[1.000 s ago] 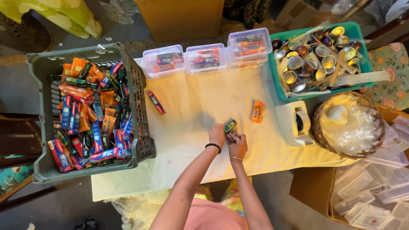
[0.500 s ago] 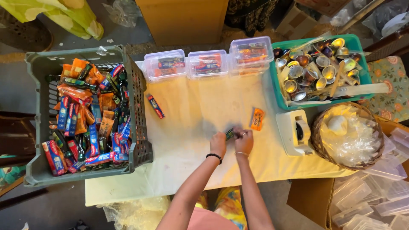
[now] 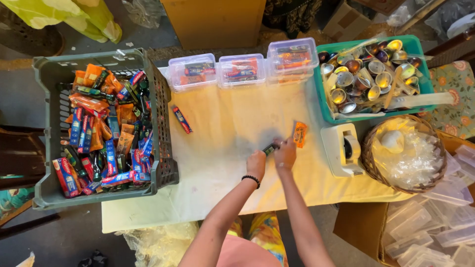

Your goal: The person packs small individual candies from a large crate into small plastic containers and bags by hand.

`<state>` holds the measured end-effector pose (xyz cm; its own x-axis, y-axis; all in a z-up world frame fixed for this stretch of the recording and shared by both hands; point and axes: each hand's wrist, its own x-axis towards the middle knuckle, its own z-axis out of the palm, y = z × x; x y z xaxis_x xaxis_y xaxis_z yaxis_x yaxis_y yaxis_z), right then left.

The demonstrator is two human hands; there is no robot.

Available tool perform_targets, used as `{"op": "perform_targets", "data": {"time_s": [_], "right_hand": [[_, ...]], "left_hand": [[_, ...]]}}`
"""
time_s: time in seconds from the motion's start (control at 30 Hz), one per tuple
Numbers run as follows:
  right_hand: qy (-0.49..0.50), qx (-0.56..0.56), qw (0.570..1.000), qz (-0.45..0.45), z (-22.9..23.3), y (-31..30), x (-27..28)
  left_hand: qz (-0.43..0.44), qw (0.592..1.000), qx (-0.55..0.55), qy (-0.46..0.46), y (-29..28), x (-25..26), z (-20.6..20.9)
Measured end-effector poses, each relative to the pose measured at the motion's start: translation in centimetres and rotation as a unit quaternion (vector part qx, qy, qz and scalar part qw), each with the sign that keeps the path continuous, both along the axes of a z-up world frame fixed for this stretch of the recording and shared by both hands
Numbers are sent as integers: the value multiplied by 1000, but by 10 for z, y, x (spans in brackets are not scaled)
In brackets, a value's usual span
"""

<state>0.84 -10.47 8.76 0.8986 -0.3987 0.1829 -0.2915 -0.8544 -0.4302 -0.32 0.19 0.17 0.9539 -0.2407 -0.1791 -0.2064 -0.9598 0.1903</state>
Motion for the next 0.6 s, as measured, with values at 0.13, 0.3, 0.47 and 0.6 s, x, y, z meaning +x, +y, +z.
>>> {"op": "perform_targets", "data": {"time_s": [0.13, 0.3, 0.47, 0.6], "right_hand": [[18, 197, 980, 17, -18, -34, 14], [-24, 359, 933, 2, -59, -45, 8], [-33, 590, 798, -119, -75, -70, 4], [-49, 559, 821, -111, -36, -58, -18]], "left_hand": [[-22, 999, -6, -49, 14, -10, 21], [2, 997, -65, -29, 27, -14, 45], [-35, 999, -33, -3, 30, -19, 52], [-86, 995, -51, -5, 39, -20, 47]]}}
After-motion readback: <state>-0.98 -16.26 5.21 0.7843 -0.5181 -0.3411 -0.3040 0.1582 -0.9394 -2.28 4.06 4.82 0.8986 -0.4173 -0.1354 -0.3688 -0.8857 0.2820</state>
